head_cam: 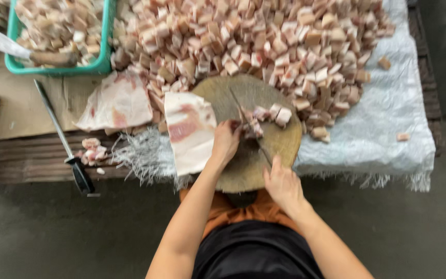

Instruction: The person uses a large cleaver to slice a slab of pork belly into small, uniform cubes on a round wooden cutting board. The diced meat is pushed into a large pile on a white cloth next to the board, while a green basket filled with previously cut meat sits nearby.

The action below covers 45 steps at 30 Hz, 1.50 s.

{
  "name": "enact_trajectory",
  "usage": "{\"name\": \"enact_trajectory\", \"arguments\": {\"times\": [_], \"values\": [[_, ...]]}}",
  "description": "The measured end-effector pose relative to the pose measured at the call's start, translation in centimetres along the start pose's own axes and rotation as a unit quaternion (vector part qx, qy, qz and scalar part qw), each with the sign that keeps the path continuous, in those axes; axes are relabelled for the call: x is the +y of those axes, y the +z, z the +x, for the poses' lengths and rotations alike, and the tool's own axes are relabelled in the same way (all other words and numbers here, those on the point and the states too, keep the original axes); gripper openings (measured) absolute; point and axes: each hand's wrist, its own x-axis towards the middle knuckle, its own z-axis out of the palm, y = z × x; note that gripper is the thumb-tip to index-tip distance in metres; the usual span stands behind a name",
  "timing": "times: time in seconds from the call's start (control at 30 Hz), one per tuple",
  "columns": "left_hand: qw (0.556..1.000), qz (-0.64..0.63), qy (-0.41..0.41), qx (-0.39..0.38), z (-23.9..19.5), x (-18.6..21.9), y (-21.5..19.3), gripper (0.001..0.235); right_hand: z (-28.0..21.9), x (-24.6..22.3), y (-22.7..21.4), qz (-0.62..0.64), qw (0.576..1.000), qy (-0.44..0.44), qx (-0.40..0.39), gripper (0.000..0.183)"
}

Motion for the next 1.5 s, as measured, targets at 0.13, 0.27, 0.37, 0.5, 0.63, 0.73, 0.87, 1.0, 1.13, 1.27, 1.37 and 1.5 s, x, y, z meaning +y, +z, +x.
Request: {"name": "enact_trajectory", "arguments": {"times": [0.13,0.27,0.37,0.5,0.63,0.73,0.87,1.0,1.13,1.27,1.37,1.5], "values": [[0.994,-0.031,-0.069,-0.078,-1.2,2.3,0.4,0.026,2.0,2.0,-2.0,0.121,0.991,0.039,-0.051,0.043],[0.996,-0.036,-0.058,-0.057,-1.7,3.1,0.4,0.025,1.6,2.9,-4.9,0.445,0.872,0.167,-0.117,0.036],[0.993,-0.041,-0.089,-0.061,-1.5,2.6,-0.4,0.023,0.8,1.6,-6.1,0.442,0.876,0.181,-0.059,0.031],[0.981,-0.075,-0.152,-0.089,-1.4,2.8,-1.6,0.023,0.1,0.2,-8.6,0.310,0.944,0.108,0.023,0.035],[0.987,-0.087,-0.119,-0.063,-2.1,2.9,-2.3,0.023,-0.6,-0.5,-8.4,0.265,0.959,-0.019,0.097,0.036],[0.987,-0.079,-0.126,-0.064,-2.1,2.6,-2.4,0.023,-0.3,-1.3,-5.3,0.235,0.972,0.009,0.028,0.036],[0.994,-0.054,-0.088,-0.027,-1.8,2.1,-2.7,0.022,0.0,-1.1,-1.3,0.025,0.999,-0.033,0.035,0.048],[0.982,-0.116,-0.146,-0.040,-1.4,0.7,-4.8,0.020,0.9,0.3,-1.5,0.101,0.993,0.040,-0.039,0.042],[0.903,-0.366,-0.186,-0.122,-0.3,0.4,-3.4,0.020,1.2,0.4,-4.6,0.177,0.980,0.074,-0.047,0.041],[0.945,-0.248,-0.185,-0.103,-0.8,0.6,-0.8,0.023,0.6,-1.3,-6.6,0.181,0.979,0.089,-0.019,0.038],[0.945,-0.248,-0.200,-0.076,-0.8,1.0,-0.5,0.024,0.1,-2.5,-8.9,0.184,0.980,0.070,-0.011,0.037],[0.956,-0.214,-0.196,-0.048,-1.1,1.3,-0.6,0.024,-0.5,-3.1,-9.1,0.230,0.965,-0.076,0.098,0.036]]}}
